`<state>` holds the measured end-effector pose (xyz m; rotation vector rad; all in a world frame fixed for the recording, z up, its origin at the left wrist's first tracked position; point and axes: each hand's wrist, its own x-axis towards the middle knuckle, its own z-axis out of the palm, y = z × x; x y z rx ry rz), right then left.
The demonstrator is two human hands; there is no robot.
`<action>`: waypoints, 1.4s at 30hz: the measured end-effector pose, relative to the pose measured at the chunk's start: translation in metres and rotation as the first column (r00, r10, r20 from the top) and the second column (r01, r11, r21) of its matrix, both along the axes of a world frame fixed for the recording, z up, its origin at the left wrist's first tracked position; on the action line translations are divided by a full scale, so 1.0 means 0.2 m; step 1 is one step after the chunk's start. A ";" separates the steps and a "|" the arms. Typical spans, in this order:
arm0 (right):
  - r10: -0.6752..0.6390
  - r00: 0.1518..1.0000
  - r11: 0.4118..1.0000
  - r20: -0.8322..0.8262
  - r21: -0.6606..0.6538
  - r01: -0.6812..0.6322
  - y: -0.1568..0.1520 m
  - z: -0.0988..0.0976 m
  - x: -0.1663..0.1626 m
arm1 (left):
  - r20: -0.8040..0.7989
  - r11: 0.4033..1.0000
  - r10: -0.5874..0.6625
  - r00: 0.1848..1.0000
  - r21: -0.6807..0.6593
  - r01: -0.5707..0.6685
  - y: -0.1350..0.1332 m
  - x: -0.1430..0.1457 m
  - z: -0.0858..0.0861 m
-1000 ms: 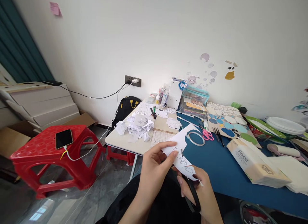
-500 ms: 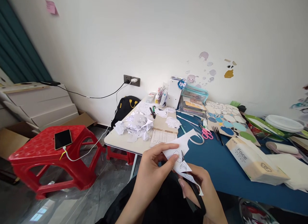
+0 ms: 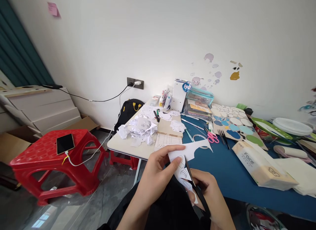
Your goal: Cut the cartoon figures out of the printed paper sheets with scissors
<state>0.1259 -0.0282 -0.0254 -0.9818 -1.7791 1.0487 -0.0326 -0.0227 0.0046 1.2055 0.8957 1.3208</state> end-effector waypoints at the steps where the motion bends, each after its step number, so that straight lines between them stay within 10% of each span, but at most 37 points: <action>1: -0.007 1.000 1.000 0.007 0.011 0.007 0.00 0.00 0.00 | 0.006 1.000 -0.001 1.000 0.002 0.001 0.00 0.00 0.00; 27: 0.007 1.000 0.988 -0.006 -0.153 -0.008 0.01 -0.05 0.07 | -0.362 0.977 -0.154 0.919 0.086 0.197 0.07 -0.04 0.08; 31: -0.049 0.999 0.984 0.001 -0.171 0.049 0.02 -0.06 0.07 | -0.272 0.964 -0.216 0.938 0.092 0.248 0.11 -0.02 0.05; 37: -0.206 0.977 0.965 -0.065 -0.178 0.191 0.02 -0.06 0.02 | 0.075 1.000 -0.014 0.997 0.028 0.012 0.10 0.09 -0.07; 42: -0.120 0.987 0.971 -0.103 -0.218 0.095 0.02 -0.08 0.05 | 0.045 0.999 0.035 0.998 0.015 -0.036 0.11 0.10 -0.09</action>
